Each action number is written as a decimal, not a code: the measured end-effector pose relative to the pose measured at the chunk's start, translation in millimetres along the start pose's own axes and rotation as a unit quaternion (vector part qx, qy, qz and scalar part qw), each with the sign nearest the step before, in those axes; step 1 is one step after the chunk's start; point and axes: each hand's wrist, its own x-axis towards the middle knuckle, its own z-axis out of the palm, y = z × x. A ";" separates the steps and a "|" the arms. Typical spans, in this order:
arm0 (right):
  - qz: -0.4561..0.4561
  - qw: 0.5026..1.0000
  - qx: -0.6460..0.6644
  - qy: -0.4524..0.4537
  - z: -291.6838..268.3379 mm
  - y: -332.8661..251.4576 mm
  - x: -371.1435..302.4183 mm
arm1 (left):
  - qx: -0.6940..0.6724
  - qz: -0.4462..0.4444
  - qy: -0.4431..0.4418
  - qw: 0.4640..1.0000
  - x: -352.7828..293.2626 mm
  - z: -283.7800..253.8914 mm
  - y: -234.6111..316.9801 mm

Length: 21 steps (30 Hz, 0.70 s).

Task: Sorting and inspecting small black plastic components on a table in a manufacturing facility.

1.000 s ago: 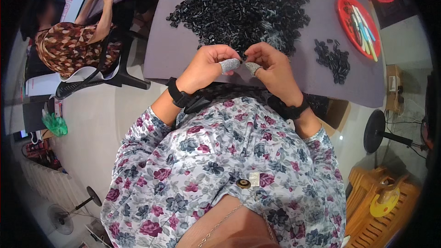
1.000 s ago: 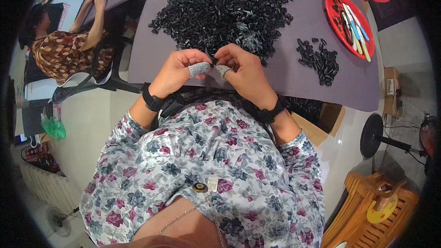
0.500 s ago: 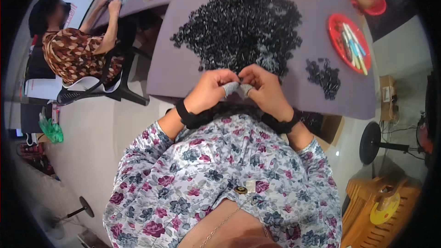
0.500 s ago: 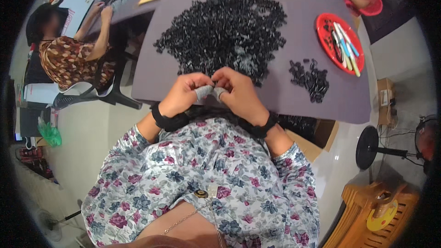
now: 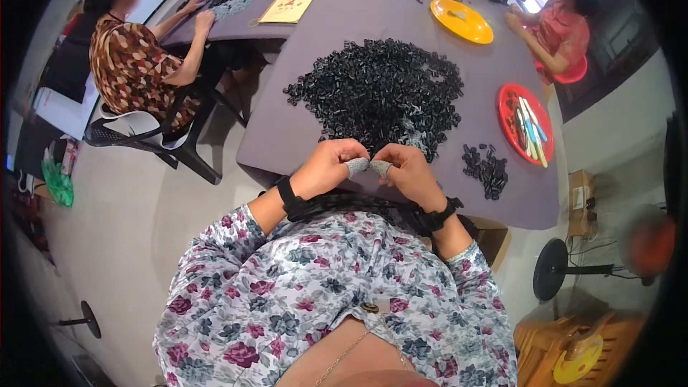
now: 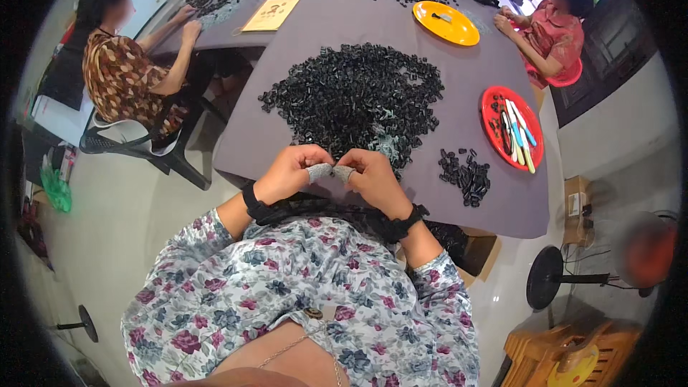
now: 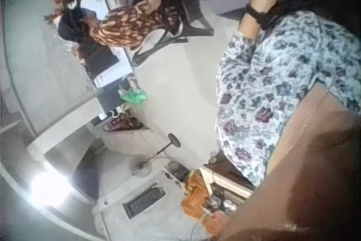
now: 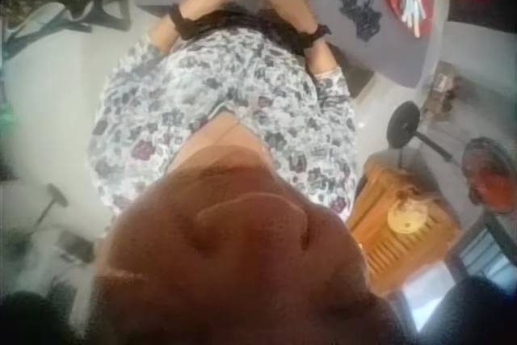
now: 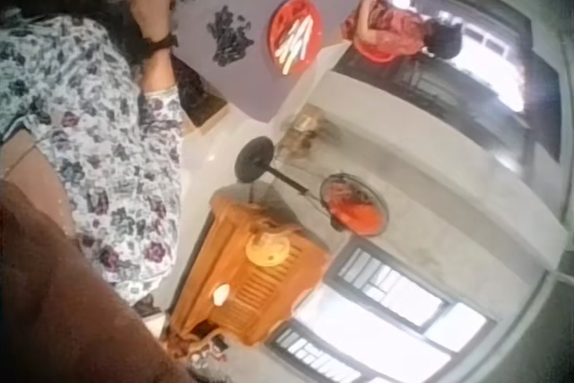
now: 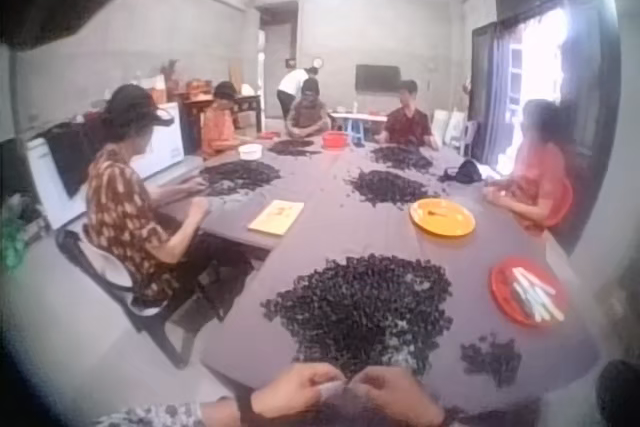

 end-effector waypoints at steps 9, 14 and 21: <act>0.001 0.999 0.031 -0.019 6.1 18.5 -3.2 | 0.003 0.021 -0.022 1.000 -3.9 0.7 -18.7; 0.010 0.998 0.059 -0.030 5.1 24.0 0.0 | -0.028 0.021 -0.017 0.999 -4.5 1.1 -16.2; -0.106 0.973 -0.184 0.089 -26.6 17.3 -2.4 | -0.096 -0.022 0.044 0.994 1.8 -16.3 -15.0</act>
